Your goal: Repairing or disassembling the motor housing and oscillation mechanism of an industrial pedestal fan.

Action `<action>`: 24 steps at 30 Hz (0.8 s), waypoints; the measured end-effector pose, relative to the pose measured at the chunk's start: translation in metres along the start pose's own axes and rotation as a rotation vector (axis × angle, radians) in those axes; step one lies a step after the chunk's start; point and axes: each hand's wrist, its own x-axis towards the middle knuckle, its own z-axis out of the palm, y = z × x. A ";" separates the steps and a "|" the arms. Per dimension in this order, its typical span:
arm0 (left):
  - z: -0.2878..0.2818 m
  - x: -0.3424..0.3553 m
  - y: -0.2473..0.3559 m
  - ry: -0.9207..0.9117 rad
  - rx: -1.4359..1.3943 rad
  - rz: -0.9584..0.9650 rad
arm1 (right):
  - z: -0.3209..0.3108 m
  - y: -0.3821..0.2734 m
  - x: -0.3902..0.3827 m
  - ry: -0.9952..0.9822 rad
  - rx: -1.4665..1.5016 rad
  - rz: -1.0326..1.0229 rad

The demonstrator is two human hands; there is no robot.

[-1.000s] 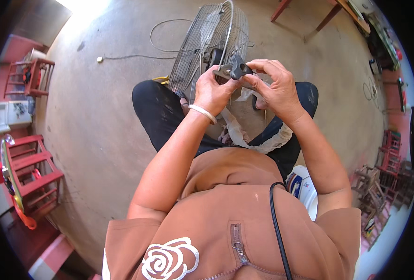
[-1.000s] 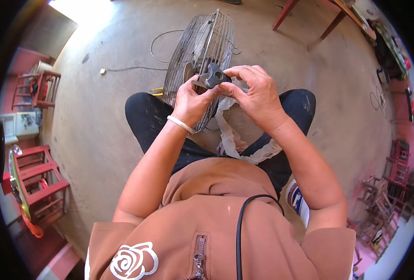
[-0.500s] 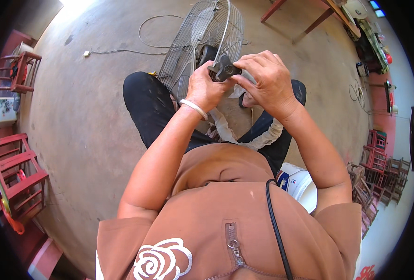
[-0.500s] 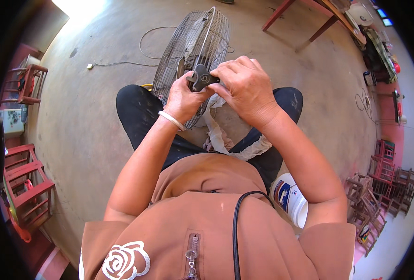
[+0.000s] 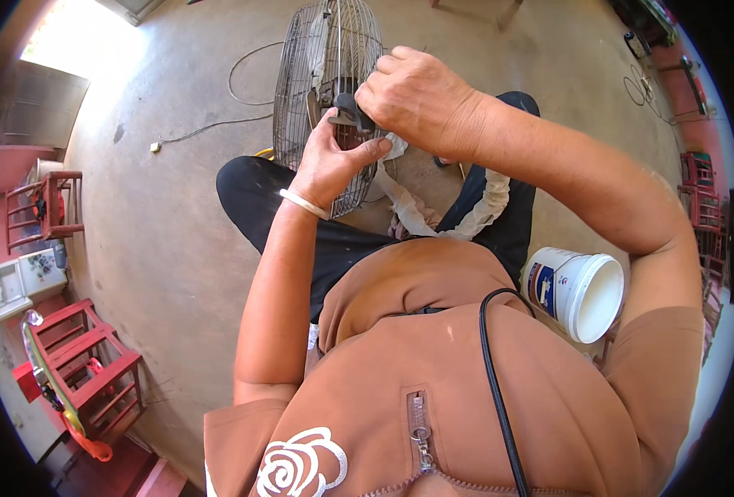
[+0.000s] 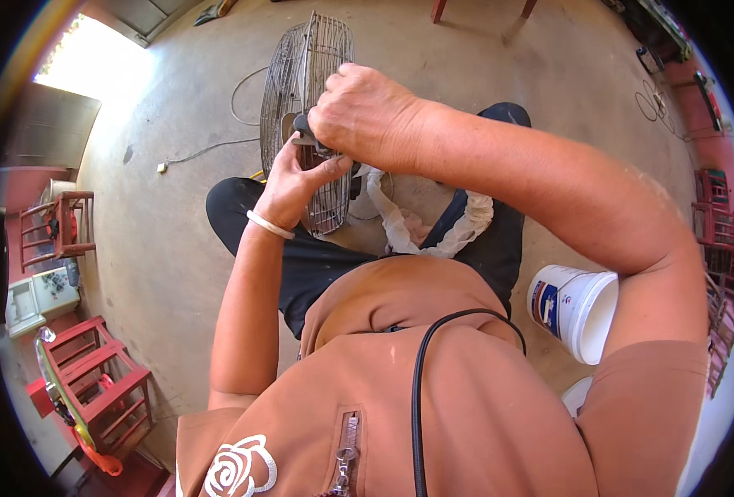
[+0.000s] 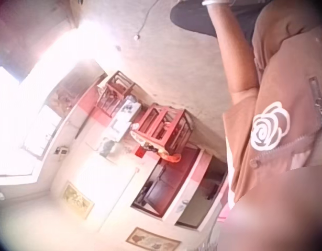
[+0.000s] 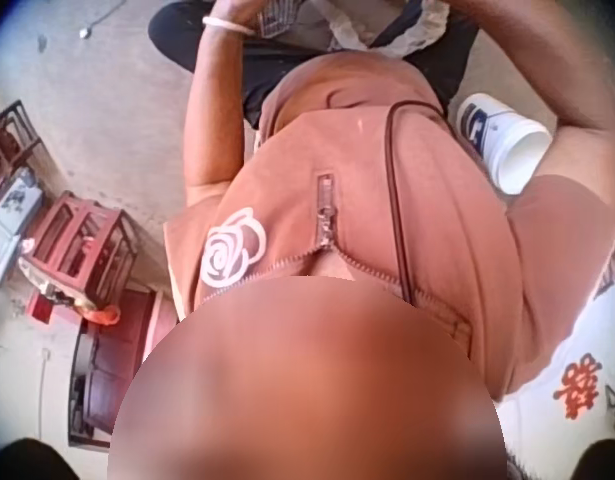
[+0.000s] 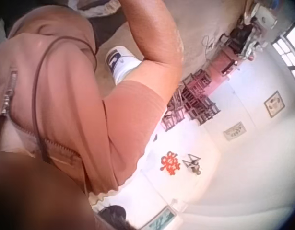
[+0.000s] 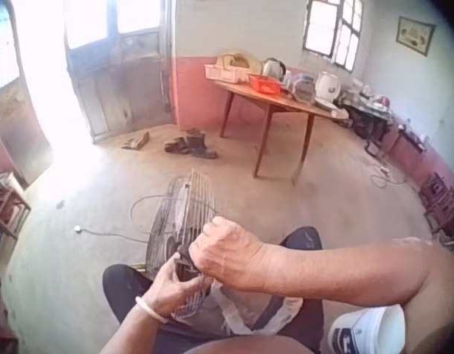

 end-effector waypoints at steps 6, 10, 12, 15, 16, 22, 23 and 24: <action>-0.022 0.000 0.006 -0.179 -0.097 -0.123 | -0.004 -0.001 0.007 0.019 -0.018 -0.044; -0.016 0.007 0.003 -0.066 -0.074 -0.206 | -0.002 0.001 0.009 -0.033 -0.019 -0.036; -0.016 0.009 -0.004 0.044 0.032 -0.129 | 0.002 0.007 0.011 0.013 0.037 -0.045; -0.014 0.010 -0.020 0.127 -0.002 -0.068 | 0.006 0.014 0.011 0.065 0.176 -0.037; -0.015 0.010 -0.023 0.165 -0.021 -0.066 | 0.006 0.016 0.011 0.072 0.262 -0.020; -0.015 -0.001 -0.022 0.071 0.113 -0.026 | 0.020 0.017 -0.012 0.062 0.550 0.182; -0.019 -0.002 -0.026 0.044 0.030 0.005 | 0.025 0.015 -0.013 0.099 0.606 0.238; -0.020 -0.003 -0.026 0.014 -0.058 0.030 | 0.027 0.012 -0.017 0.105 0.605 0.235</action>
